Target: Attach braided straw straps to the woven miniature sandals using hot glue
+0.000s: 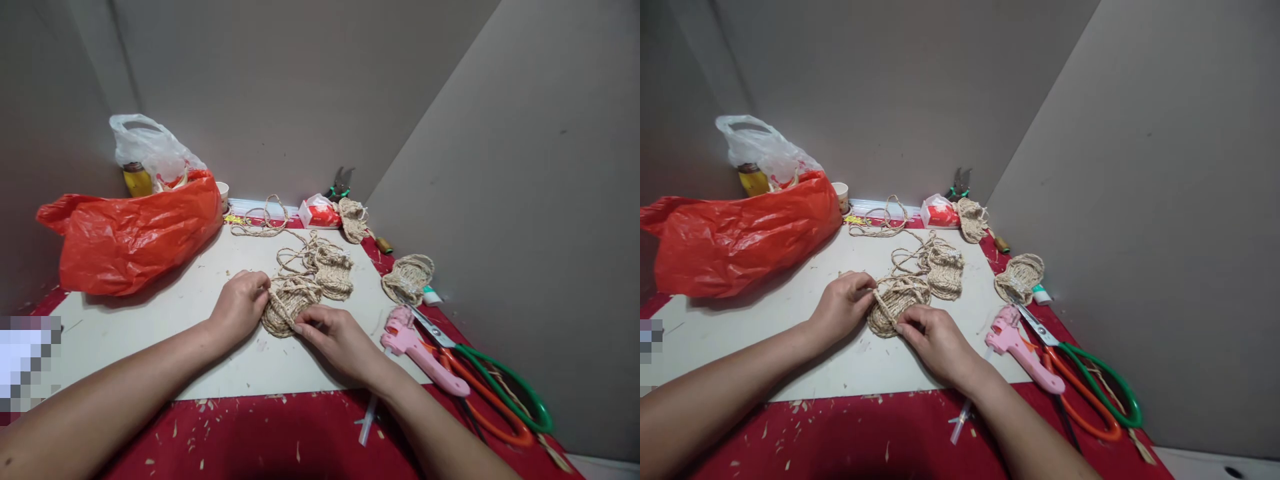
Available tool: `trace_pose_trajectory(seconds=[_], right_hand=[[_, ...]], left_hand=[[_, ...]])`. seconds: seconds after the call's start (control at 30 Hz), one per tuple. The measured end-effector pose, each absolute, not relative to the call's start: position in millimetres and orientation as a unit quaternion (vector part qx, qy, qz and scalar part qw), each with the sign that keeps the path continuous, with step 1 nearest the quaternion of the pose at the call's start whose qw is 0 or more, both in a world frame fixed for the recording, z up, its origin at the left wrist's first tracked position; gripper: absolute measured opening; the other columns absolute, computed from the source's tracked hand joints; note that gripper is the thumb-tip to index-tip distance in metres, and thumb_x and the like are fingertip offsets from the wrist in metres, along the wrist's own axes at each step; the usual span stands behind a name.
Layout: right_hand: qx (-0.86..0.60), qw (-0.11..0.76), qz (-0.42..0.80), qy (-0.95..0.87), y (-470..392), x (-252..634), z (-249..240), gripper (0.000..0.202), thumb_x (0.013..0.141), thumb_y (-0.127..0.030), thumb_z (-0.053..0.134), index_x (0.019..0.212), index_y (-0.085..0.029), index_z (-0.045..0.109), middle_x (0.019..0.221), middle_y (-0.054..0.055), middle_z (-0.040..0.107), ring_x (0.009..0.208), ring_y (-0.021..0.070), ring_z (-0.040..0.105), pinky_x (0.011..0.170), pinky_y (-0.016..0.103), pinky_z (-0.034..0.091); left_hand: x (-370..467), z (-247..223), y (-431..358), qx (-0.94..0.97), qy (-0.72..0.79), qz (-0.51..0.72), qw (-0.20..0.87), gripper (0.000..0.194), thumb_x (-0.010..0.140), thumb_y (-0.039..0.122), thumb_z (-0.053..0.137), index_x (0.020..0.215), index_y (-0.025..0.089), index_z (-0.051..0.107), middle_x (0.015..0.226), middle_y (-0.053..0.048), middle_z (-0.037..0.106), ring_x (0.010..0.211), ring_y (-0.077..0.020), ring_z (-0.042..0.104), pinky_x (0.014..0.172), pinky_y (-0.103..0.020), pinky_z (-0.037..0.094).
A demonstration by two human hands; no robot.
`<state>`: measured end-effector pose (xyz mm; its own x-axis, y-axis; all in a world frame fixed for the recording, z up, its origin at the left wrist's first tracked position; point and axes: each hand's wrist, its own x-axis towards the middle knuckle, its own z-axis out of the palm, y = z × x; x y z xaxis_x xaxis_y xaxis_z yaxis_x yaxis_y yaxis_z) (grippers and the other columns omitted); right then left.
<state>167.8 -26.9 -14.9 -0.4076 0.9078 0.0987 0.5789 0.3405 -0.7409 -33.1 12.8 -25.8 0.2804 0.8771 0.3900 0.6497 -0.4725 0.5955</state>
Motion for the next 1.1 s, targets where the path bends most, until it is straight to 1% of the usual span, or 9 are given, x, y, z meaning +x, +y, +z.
trace_pose_trajectory(seconds=[0.1, 0.23, 0.37, 0.47, 0.6, 0.83, 0.97, 1.1], right_hand=[[-0.480, 0.257, 0.314, -0.778, -26.7, 167.9, -16.3, 0.013, 0.088, -0.021, 0.054, 0.077, -0.019, 0.062, 0.076, 0.000, 0.064, 0.073, 0.0139, 0.058, 0.069, 0.025, 0.043], [-0.488, 0.248, 0.297, -0.783, -27.9, 169.0, -17.6, 0.014, 0.089, -0.021, 0.053, 0.077, -0.019, 0.060, 0.075, 0.000, 0.063, 0.071, 0.0140, 0.057, 0.068, 0.025, 0.043], [-0.491, 0.242, 0.287, -0.786, -29.6, 169.3, -16.4, 0.015, 0.089, -0.021, 0.053, 0.076, -0.019, 0.060, 0.074, 0.000, 0.063, 0.069, 0.0142, 0.057, 0.066, 0.025, 0.043], [-0.492, 0.235, 0.285, -0.789, -30.3, 169.1, -14.7, 0.016, 0.089, -0.021, 0.052, 0.075, -0.019, 0.060, 0.072, 0.000, 0.062, 0.068, 0.0145, 0.057, 0.065, 0.026, 0.043], [-0.487, 0.234, 0.280, -0.793, -31.0, 168.6, -13.2, 0.015, 0.089, -0.021, 0.052, 0.076, -0.020, 0.060, 0.072, 0.000, 0.062, 0.067, 0.0143, 0.056, 0.065, 0.026, 0.043], [-0.471, 0.229, 0.277, -0.806, -33.6, 168.8, -13.5, 0.008, 0.087, -0.018, 0.055, 0.084, -0.021, 0.062, 0.079, 0.000, 0.065, 0.072, 0.0142, 0.059, 0.068, 0.025, 0.044], [-0.465, 0.234, 0.275, -0.808, -33.9, 169.1, -16.5, 0.009, 0.086, -0.017, 0.056, 0.086, -0.021, 0.064, 0.081, 0.001, 0.067, 0.074, 0.0143, 0.060, 0.070, 0.025, 0.045], [-0.477, 0.231, 0.268, -0.805, -34.2, 168.4, -16.9, 0.011, 0.085, -0.016, 0.055, 0.088, -0.021, 0.064, 0.083, 0.002, 0.068, 0.076, 0.0153, 0.061, 0.071, 0.026, 0.045]], left_hand=[[-35.9, -23.8, 17.3, 0.821, 0.461, 0.311, 0.128, 0.015, 0.078, 0.009, 0.050, 0.072, 0.019, 0.059, 0.071, -0.003, 0.061, 0.073, -0.0180, 0.054, 0.069, -0.032, 0.042], [-34.5, -21.2, 17.5, 0.854, 0.443, 0.254, 0.098, 0.023, 0.084, 0.013, 0.048, 0.065, 0.018, 0.059, 0.061, -0.003, 0.058, 0.065, -0.0183, 0.050, 0.066, -0.033, 0.039], [-32.2, -18.8, 14.7, 0.872, 0.428, 0.217, 0.095, 0.027, 0.080, 0.007, 0.046, 0.058, 0.018, 0.059, 0.058, -0.005, 0.058, 0.062, -0.0185, 0.051, 0.065, -0.033, 0.039], [-33.7, -17.3, 13.3, 0.877, 0.420, 0.209, 0.108, 0.028, 0.078, 0.006, 0.044, 0.062, 0.019, 0.062, 0.062, -0.006, 0.062, 0.064, -0.0187, 0.054, 0.064, -0.031, 0.040], [-37.7, -18.6, 14.4, 0.872, 0.418, 0.217, 0.129, 0.028, 0.079, 0.008, 0.042, 0.067, 0.020, 0.064, 0.067, -0.006, 0.065, 0.066, -0.0182, 0.057, 0.064, -0.030, 0.041], [-43.7, -23.3, 23.8, 0.875, 0.385, 0.235, 0.172, 0.025, 0.081, 0.010, 0.042, 0.074, 0.020, 0.063, 0.074, -0.005, 0.065, 0.072, -0.0168, 0.057, 0.068, -0.029, 0.043], [-48.2, -23.2, 31.2, 0.880, 0.359, 0.235, 0.203, 0.024, 0.079, 0.008, 0.044, 0.078, 0.020, 0.064, 0.078, -0.004, 0.065, 0.074, -0.0153, 0.059, 0.071, -0.027, 0.045], [-48.9, -22.7, 34.5, 0.881, 0.351, 0.233, 0.217, 0.022, 0.077, 0.007, 0.045, 0.077, 0.020, 0.063, 0.077, -0.003, 0.064, 0.073, -0.0150, 0.059, 0.071, -0.027, 0.045]])
